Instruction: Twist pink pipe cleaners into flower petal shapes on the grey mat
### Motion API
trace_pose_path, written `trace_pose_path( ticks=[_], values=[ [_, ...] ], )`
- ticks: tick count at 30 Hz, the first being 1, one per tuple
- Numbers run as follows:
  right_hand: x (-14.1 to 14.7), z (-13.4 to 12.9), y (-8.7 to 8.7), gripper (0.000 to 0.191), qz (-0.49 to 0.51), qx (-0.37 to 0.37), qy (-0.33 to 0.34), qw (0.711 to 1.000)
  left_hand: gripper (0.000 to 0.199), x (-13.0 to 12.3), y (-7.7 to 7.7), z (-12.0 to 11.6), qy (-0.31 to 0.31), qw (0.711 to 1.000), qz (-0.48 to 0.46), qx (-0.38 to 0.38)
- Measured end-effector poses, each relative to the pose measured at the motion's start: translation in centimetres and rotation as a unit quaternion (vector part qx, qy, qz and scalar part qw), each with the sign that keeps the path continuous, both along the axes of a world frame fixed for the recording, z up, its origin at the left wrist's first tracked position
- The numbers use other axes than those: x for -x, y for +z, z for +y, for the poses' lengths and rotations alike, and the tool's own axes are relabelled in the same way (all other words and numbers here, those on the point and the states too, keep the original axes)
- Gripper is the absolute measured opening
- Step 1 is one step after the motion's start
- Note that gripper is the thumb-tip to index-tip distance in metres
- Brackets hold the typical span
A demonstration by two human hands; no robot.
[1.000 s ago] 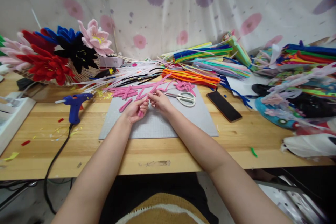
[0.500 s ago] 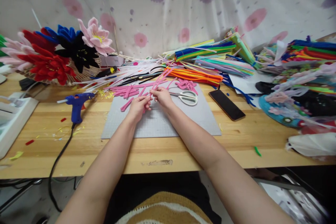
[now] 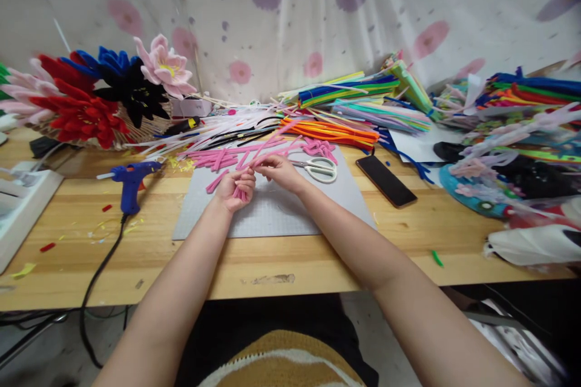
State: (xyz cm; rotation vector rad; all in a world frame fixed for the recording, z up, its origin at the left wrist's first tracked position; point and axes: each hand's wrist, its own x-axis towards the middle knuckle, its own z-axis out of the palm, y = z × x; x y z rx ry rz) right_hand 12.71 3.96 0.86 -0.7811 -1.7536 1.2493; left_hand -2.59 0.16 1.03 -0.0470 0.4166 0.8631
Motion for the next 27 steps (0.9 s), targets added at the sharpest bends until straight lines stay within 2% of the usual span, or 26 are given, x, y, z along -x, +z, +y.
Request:
trace_pose_path(
  ticks=[3,6,10,15,18,21,24,27],
  values=[
    [-0.5,0.6,0.3,0.013,-0.08,-0.101,-0.002,0.992,0.013,0.1,0.0,-0.1,-0.027,0.999,-0.027,0.002],
    [-0.7,1.0,0.9,0.014,-0.158,-0.163,-0.023,0.974,0.012,0.0,0.0,-0.2,-0.035,0.998,-0.043,-0.003],
    [-0.7,1.2,1.6,0.016,-0.24,-0.25,-0.042,0.937,0.013,-0.1,0.0,-0.3,-0.027,0.998,-0.057,-0.012],
    [-0.5,1.0,2.4,0.018,-0.296,-0.34,-0.08,0.889,0.011,-0.1,0.2,-0.3,-0.02,0.998,-0.062,-0.014],
    [-0.6,1.0,3.2,0.019,-0.322,-0.357,-0.072,0.874,0.01,-0.2,0.2,-0.4,-0.019,0.999,-0.045,-0.021],
    [-0.6,1.3,4.1,0.018,-0.346,-0.351,-0.023,0.87,0.013,-0.2,0.4,-0.4,-0.009,0.999,-0.011,-0.036],
    [-0.2,1.7,4.9,0.014,-0.369,-0.304,0.027,0.878,0.016,-0.4,0.6,-0.3,0.008,0.998,0.037,-0.054],
    [0.2,2.0,5.5,0.01,-0.365,-0.244,0.064,0.896,0.016,-0.8,0.8,0.0,0.036,0.986,0.134,-0.091]
  ],
)
